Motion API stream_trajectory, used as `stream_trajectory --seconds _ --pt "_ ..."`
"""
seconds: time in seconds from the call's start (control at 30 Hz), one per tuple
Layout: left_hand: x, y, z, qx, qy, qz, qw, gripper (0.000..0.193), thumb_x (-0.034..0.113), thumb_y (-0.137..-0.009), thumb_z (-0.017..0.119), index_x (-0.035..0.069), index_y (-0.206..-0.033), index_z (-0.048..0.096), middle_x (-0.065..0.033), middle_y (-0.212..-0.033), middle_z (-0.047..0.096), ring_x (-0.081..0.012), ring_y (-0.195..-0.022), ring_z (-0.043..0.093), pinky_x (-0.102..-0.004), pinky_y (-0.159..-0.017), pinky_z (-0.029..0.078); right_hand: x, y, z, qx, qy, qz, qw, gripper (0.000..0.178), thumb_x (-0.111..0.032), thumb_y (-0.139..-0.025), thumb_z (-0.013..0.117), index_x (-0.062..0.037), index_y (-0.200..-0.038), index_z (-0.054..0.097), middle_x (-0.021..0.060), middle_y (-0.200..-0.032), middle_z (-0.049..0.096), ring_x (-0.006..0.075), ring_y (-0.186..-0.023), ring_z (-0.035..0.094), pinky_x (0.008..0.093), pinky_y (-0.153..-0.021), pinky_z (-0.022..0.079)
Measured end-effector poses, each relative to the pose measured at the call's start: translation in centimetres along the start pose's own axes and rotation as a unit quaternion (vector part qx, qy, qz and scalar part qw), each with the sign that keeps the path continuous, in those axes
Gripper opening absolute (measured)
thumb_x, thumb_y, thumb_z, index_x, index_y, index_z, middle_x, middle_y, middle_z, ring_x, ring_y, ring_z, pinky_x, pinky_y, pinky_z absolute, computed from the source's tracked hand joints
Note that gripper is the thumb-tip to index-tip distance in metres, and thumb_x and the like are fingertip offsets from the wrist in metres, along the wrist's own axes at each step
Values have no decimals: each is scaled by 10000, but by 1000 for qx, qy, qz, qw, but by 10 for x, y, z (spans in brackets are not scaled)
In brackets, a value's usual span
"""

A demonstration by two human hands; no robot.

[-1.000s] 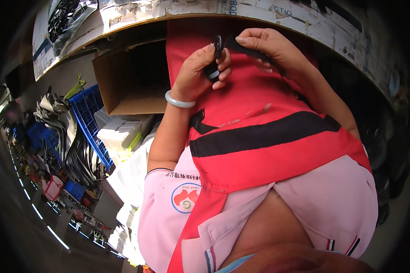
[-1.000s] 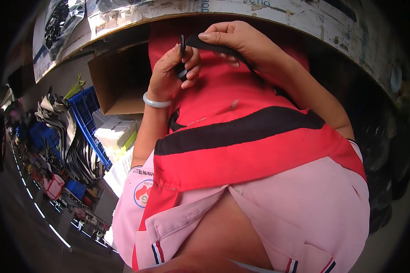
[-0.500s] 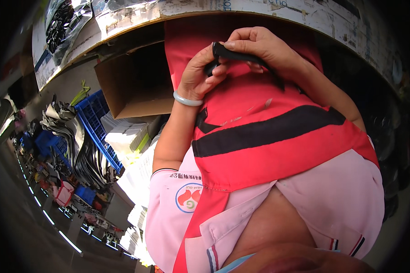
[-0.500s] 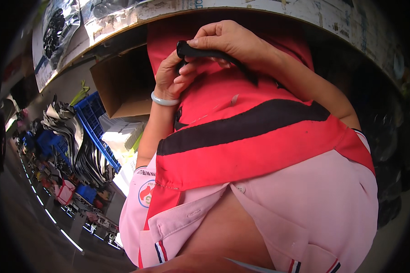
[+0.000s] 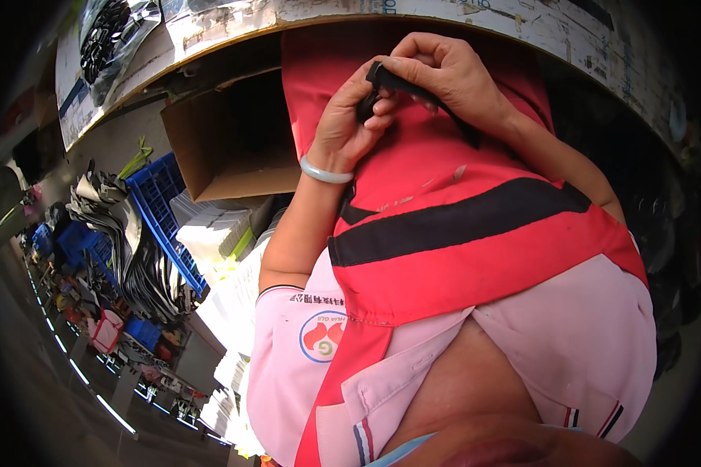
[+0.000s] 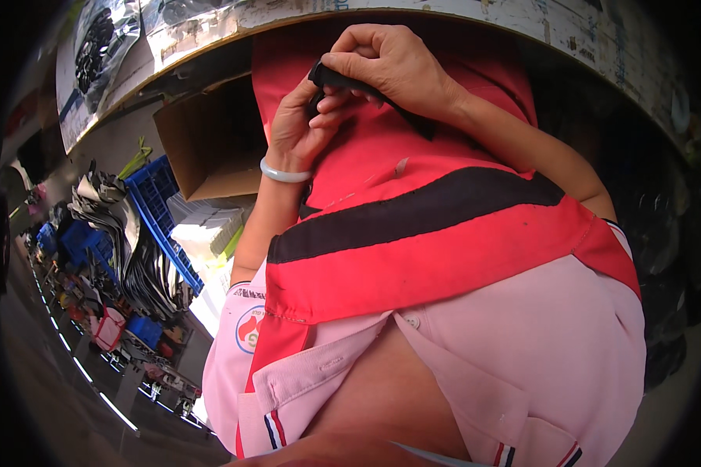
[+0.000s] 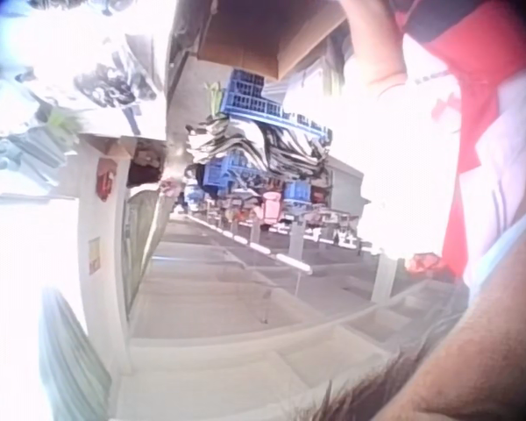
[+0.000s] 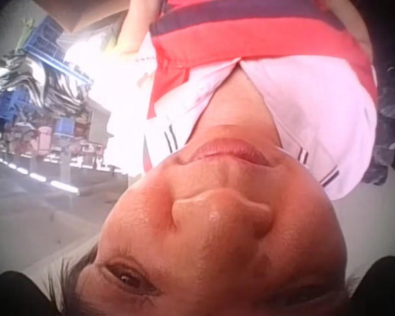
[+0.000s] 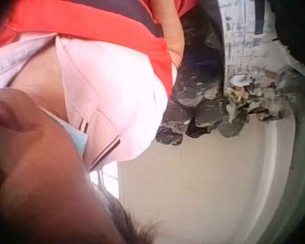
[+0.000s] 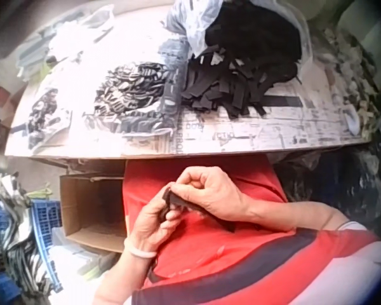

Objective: The person is assembling black plastic buckle components onto fabric straps at a workbench.

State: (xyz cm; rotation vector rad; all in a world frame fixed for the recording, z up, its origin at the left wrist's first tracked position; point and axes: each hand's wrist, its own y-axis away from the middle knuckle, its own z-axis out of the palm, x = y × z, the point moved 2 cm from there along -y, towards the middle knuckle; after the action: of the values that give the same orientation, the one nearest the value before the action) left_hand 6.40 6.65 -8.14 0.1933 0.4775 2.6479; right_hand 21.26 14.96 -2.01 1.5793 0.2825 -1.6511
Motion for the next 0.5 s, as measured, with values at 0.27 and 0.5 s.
stream_trajectory --seconds 0.27,0.5 --pt "1 1 12 88 -172 128 973 198 182 -970 545 -2 -1042 559 -91 -877 611 -136 -682 573 -209 -476 461 15 -11 -3 -15 -39 4 999 260 -207 -930 635 7 -1075 609 47 -813 681 51 -628 576 164 -565 446" --pt "-1 7 12 140 -144 121 972 278 150 -954 570 -65 -1130 578 -119 -901 652 -196 -752 670 -261 -592 593 18 -11 -11 25 110 -195 974 168 -169 -893 675 -28 -983 657 -21 -811 629 52 -774 579 180 -724 486"
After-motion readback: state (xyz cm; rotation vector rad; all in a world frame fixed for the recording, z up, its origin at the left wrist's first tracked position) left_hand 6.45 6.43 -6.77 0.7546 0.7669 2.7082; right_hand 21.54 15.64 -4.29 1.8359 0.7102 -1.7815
